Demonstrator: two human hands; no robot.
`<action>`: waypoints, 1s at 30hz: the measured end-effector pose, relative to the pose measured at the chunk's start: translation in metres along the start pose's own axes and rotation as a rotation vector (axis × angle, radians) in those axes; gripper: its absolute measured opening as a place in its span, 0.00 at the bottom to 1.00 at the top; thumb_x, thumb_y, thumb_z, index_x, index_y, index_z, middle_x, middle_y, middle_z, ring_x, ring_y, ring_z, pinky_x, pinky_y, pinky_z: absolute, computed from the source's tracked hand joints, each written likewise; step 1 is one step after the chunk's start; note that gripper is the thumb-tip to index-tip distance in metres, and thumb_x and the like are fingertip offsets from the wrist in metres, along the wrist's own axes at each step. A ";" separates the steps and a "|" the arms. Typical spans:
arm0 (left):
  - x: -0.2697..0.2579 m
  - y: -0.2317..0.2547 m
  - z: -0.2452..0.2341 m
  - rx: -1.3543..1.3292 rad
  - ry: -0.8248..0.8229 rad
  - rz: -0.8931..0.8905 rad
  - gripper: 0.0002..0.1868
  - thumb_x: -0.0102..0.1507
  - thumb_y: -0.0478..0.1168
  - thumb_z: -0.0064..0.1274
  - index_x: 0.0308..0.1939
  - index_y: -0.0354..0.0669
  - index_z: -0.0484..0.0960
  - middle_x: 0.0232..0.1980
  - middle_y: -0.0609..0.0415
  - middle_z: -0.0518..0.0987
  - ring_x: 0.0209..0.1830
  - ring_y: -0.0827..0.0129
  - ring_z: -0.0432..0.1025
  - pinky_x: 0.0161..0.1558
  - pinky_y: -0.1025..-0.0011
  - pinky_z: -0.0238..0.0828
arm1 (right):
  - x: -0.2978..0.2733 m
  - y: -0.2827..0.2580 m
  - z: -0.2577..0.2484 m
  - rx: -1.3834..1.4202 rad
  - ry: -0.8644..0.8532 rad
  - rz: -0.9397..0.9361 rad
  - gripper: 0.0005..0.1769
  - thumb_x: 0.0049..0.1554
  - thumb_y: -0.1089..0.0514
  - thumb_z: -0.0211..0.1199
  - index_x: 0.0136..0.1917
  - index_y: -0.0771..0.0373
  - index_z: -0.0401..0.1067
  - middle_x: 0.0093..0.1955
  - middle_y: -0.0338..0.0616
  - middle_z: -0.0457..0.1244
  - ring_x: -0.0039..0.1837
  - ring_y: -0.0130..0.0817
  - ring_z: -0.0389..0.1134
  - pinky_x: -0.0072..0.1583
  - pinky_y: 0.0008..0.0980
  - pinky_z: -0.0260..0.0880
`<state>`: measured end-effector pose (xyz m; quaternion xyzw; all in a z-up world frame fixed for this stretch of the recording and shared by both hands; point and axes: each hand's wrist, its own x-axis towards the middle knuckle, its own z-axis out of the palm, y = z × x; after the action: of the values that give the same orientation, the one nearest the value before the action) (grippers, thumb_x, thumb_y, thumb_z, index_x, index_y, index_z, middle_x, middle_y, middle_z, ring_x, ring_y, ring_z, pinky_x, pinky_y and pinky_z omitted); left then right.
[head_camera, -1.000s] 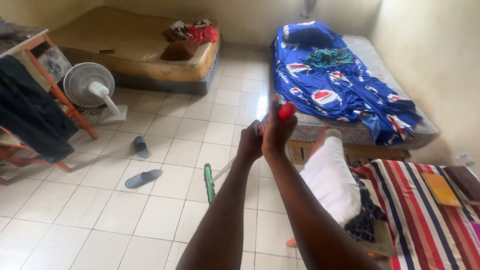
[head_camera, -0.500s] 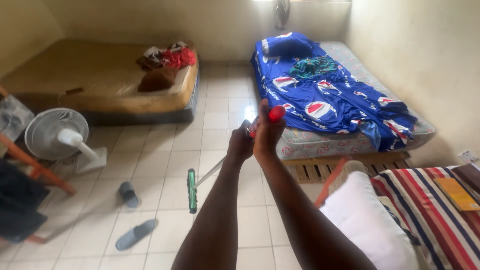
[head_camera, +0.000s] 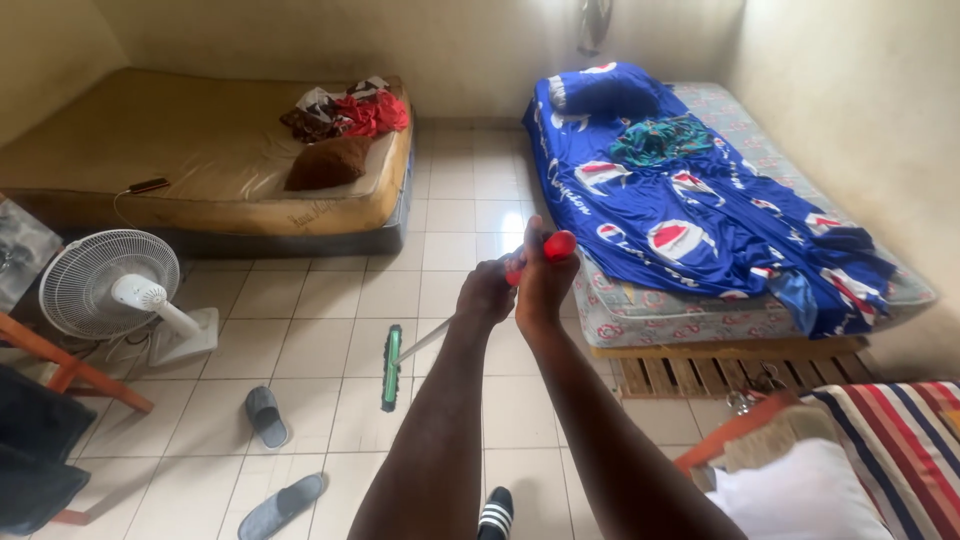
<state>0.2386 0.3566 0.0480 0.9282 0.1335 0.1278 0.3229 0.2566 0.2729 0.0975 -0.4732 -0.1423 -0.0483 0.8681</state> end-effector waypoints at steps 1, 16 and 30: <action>0.013 -0.011 0.004 0.000 0.001 -0.008 0.11 0.60 0.33 0.54 0.47 0.42 0.79 0.43 0.44 0.83 0.46 0.47 0.78 0.47 0.56 0.76 | 0.008 0.007 0.005 0.000 -0.004 0.007 0.23 0.60 0.47 0.67 0.31 0.59 0.65 0.24 0.35 0.57 0.27 0.24 0.60 0.35 0.27 0.65; 0.148 -0.107 0.021 -0.013 0.020 -0.103 0.07 0.61 0.38 0.56 0.43 0.45 0.84 0.45 0.45 0.84 0.47 0.48 0.78 0.48 0.58 0.79 | 0.102 0.095 0.059 0.016 -0.065 0.056 0.25 0.62 0.51 0.66 0.28 0.58 0.61 0.22 0.36 0.55 0.24 0.25 0.57 0.30 0.27 0.57; 0.176 -0.155 0.044 0.269 -0.483 0.024 0.15 0.62 0.54 0.54 0.47 0.55 0.86 0.49 0.53 0.84 0.54 0.57 0.77 0.58 0.59 0.71 | 0.117 0.149 0.013 -0.316 -0.379 0.102 0.23 0.62 0.57 0.63 0.26 0.63 0.65 0.23 0.40 0.60 0.27 0.26 0.60 0.34 0.28 0.61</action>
<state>0.3911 0.5067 -0.0566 0.9678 0.0575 -0.1124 0.2179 0.3985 0.3715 0.0180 -0.6100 -0.2692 0.0634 0.7425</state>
